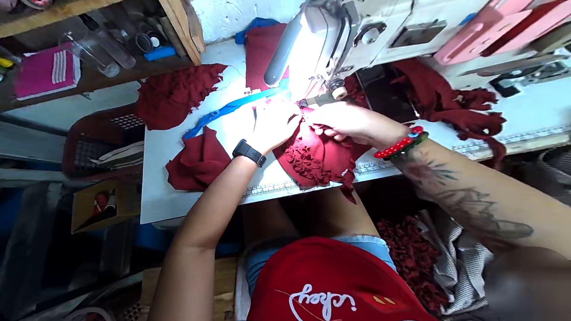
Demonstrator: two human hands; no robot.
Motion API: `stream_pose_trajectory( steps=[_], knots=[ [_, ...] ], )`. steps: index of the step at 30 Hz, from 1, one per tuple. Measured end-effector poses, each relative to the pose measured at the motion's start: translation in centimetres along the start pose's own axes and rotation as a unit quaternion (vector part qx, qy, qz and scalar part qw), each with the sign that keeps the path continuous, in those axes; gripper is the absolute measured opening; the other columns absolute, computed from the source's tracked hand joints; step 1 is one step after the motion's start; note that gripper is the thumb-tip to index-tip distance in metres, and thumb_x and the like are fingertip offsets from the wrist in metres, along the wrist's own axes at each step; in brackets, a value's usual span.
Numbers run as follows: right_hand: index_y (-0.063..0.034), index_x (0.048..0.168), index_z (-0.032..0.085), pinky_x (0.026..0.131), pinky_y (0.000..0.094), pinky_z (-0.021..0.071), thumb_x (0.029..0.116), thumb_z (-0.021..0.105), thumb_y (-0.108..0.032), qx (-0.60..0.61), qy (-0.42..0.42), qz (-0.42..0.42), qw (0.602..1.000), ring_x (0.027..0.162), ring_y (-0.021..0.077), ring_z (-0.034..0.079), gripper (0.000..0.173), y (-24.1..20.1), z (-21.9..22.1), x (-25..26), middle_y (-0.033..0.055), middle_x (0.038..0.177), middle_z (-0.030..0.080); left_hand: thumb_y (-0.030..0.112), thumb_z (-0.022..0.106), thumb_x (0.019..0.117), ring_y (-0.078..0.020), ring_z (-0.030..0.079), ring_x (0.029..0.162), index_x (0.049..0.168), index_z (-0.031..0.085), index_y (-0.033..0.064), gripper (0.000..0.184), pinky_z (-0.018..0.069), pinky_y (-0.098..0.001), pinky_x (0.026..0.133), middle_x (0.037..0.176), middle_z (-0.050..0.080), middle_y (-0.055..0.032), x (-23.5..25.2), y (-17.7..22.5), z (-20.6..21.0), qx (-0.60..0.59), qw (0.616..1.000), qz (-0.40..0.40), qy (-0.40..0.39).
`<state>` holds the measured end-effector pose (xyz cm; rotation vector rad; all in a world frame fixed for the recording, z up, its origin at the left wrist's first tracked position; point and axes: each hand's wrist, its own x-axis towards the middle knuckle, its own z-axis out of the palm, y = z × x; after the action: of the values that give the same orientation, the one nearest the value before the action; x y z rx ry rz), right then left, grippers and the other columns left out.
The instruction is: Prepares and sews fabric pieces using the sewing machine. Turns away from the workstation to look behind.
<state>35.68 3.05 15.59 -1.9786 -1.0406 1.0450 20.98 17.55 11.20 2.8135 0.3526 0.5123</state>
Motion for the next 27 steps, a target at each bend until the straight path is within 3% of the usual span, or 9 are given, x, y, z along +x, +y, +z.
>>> stream_pose_trajectory(
  steps=[2, 5, 8, 12, 15, 20, 23, 25, 27],
  knots=[
    [-0.0083, 0.128, 0.067, 0.078, 0.0456, 0.0535, 0.1020, 0.064, -0.027, -0.169, 0.044, -0.119, 0.977, 0.082, 0.0228, 0.064, 0.033, 0.9, -0.5, -0.1, 0.0120, 0.094, 0.069, 0.029, 0.054, 0.1026, -0.0297, 0.060, 0.125, 0.111, 0.075, 0.0138, 0.028, 0.0385, -0.0592, 0.107, 0.121, 0.071, -0.0094, -0.1, -0.1, 0.1, -0.006, 1.000, 0.004, 0.012],
    [-0.0182, 0.130, 0.066, 0.081, 0.0653, 0.0523, 0.0987, 0.063, -0.044, -0.296, 0.122, -0.167, 0.932, 0.096, 0.0396, 0.070, 0.040, 1.6, 0.0, -0.3, 0.0162, 0.102, 0.073, 0.029, 0.055, 0.1012, -0.0299, 0.058, 0.130, 0.115, 0.075, 0.0143, 0.029, 0.0368, -0.0600, 0.110, 0.125, 0.070, -0.0085, -0.3, -0.1, 0.5, -0.004, 1.000, 0.000, 0.018],
    [-0.0168, 0.116, 0.074, 0.081, 0.0641, 0.0529, 0.0993, 0.061, -0.048, -0.298, 0.150, -0.176, 0.926, 0.098, 0.0367, 0.071, 0.037, 1.8, 0.7, 0.1, 0.0136, 0.101, 0.074, 0.031, 0.055, 0.1010, -0.0290, 0.060, 0.125, 0.114, 0.076, 0.0145, 0.030, 0.0385, -0.0578, 0.108, 0.121, 0.070, -0.0086, -0.4, -0.2, 0.8, 0.004, 1.000, 0.002, 0.024],
    [-0.0048, 0.097, 0.074, 0.081, 0.0535, 0.0538, 0.0991, 0.060, -0.021, -0.219, 0.138, -0.219, 0.941, 0.092, 0.0294, 0.069, 0.021, 1.7, 0.8, 0.9, 0.0143, 0.094, 0.071, 0.031, 0.054, 0.1021, -0.0273, 0.057, 0.130, 0.113, 0.076, 0.0153, 0.028, 0.0354, -0.0575, 0.112, 0.125, 0.070, -0.0068, -0.5, -0.4, 1.0, -0.011, 1.000, 0.003, 0.023],
    [-0.0040, 0.106, 0.074, 0.081, 0.0487, 0.0552, 0.0972, 0.064, -0.019, -0.189, 0.125, -0.217, 0.949, 0.088, 0.0245, 0.068, 0.020, 1.5, 1.4, 0.9, 0.0127, 0.095, 0.072, 0.031, 0.056, 0.1022, -0.0264, 0.057, 0.130, 0.112, 0.076, 0.0164, 0.027, 0.0342, -0.0579, 0.112, 0.125, 0.070, -0.0053, -0.7, -0.4, 1.0, -0.020, 0.999, 0.003, 0.030],
    [-0.0041, 0.107, 0.066, 0.075, 0.0611, 0.0524, 0.1003, 0.060, -0.032, -0.324, 0.169, -0.180, 0.913, 0.094, 0.0411, 0.069, 0.029, 1.7, 3.0, 1.4, 0.0204, 0.096, 0.068, 0.029, 0.058, 0.1010, -0.0260, 0.060, 0.124, 0.109, 0.077, 0.0169, 0.025, 0.0383, -0.0555, 0.108, 0.121, 0.071, -0.0060, -0.8, -0.8, 1.5, -0.030, 0.998, 0.015, 0.058],
    [-0.0046, 0.107, 0.063, 0.062, 0.0595, 0.0513, 0.1004, 0.054, -0.020, -0.399, 0.204, -0.207, 0.870, 0.084, 0.0433, 0.070, 0.020, 1.7, 4.0, 1.1, 0.0214, 0.092, 0.068, 0.028, 0.058, 0.1020, -0.0262, 0.060, 0.124, 0.111, 0.077, 0.0166, 0.024, 0.0366, -0.0563, 0.110, 0.120, 0.072, -0.0057, -0.9, -0.9, 1.5, -0.039, 0.998, 0.019, 0.050],
    [-0.0037, 0.119, 0.069, 0.064, 0.0570, 0.0542, 0.1013, 0.053, -0.013, -0.418, 0.222, -0.260, 0.842, 0.087, 0.0415, 0.071, 0.025, 2.4, 4.7, 0.3, 0.0211, 0.102, 0.071, 0.025, 0.058, 0.1009, -0.0274, 0.060, 0.125, 0.112, 0.077, 0.0149, 0.024, 0.0384, -0.0568, 0.109, 0.122, 0.072, -0.0069, -1.0, -0.7, 1.2, -0.028, 0.998, 0.026, 0.042],
    [0.0002, 0.117, 0.070, 0.067, 0.0554, 0.0558, 0.1033, 0.053, -0.011, -0.421, 0.213, -0.288, 0.833, 0.088, 0.0399, 0.070, 0.024, 2.7, 5.3, -1.2, 0.0210, 0.104, 0.070, 0.024, 0.059, 0.0998, -0.0311, 0.058, 0.127, 0.114, 0.076, 0.0136, 0.025, 0.0358, -0.0593, 0.108, 0.125, 0.070, -0.0091, -1.2, -0.6, 0.5, -0.002, 0.999, 0.026, 0.021]
  ],
)
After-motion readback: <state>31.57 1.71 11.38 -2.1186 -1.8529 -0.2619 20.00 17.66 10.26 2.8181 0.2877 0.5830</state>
